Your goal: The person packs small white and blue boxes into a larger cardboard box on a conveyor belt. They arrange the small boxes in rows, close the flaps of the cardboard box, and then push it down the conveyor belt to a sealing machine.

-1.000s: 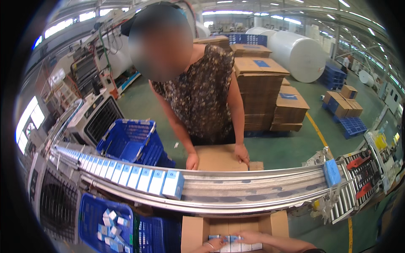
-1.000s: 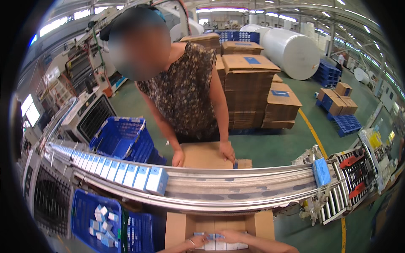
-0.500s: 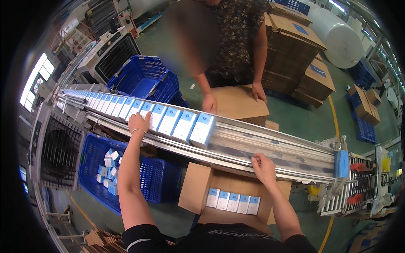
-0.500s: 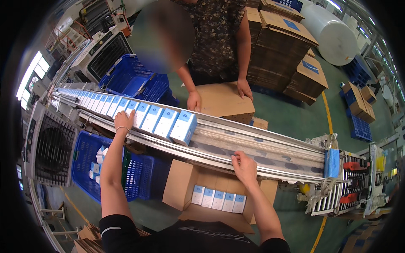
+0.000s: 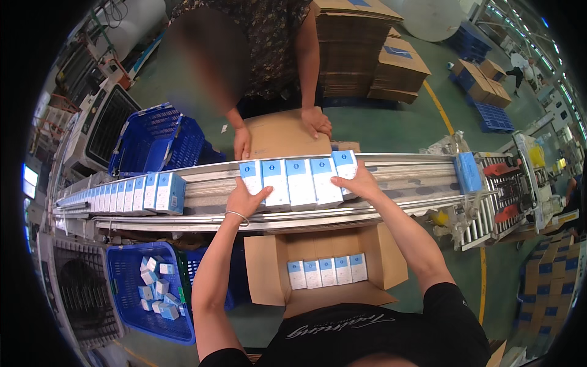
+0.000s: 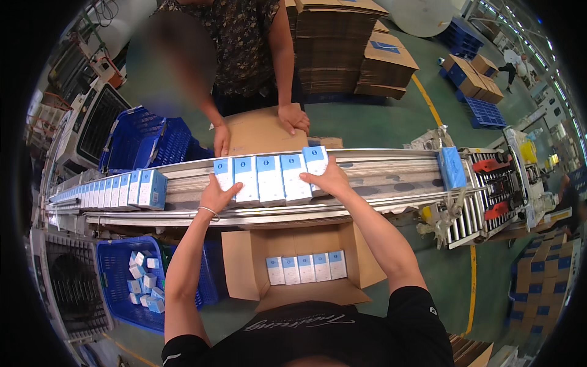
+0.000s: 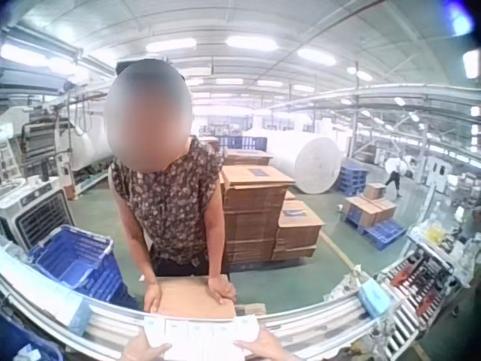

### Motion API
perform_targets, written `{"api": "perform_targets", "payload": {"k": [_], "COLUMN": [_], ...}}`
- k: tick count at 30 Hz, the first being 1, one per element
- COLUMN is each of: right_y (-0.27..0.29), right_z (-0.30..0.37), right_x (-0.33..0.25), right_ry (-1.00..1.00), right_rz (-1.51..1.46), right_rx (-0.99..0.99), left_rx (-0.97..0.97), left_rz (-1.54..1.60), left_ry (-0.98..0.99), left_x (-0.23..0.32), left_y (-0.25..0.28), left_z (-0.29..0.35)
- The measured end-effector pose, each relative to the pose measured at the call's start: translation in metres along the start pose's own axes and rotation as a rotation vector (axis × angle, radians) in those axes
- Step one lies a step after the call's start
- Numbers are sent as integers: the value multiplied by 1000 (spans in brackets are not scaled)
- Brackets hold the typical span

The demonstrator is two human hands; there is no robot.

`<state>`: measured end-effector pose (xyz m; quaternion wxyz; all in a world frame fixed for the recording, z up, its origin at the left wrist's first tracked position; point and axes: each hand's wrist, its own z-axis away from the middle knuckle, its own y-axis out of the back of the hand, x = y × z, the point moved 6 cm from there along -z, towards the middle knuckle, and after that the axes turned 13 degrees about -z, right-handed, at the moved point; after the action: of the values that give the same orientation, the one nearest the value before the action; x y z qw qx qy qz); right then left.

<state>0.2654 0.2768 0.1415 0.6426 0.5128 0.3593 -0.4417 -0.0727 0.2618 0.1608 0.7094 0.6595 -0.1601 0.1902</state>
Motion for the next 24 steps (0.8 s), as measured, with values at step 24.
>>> {"api": "perform_targets", "payload": {"k": [24], "right_y": [-78], "right_z": [146], "right_x": [264], "right_ry": [-470], "right_rz": [334], "right_rx": [93], "left_rx": [-393], "left_rz": [-107], "left_ry": [551], "left_x": [-70], "left_y": [-329], "left_z": [158]}}
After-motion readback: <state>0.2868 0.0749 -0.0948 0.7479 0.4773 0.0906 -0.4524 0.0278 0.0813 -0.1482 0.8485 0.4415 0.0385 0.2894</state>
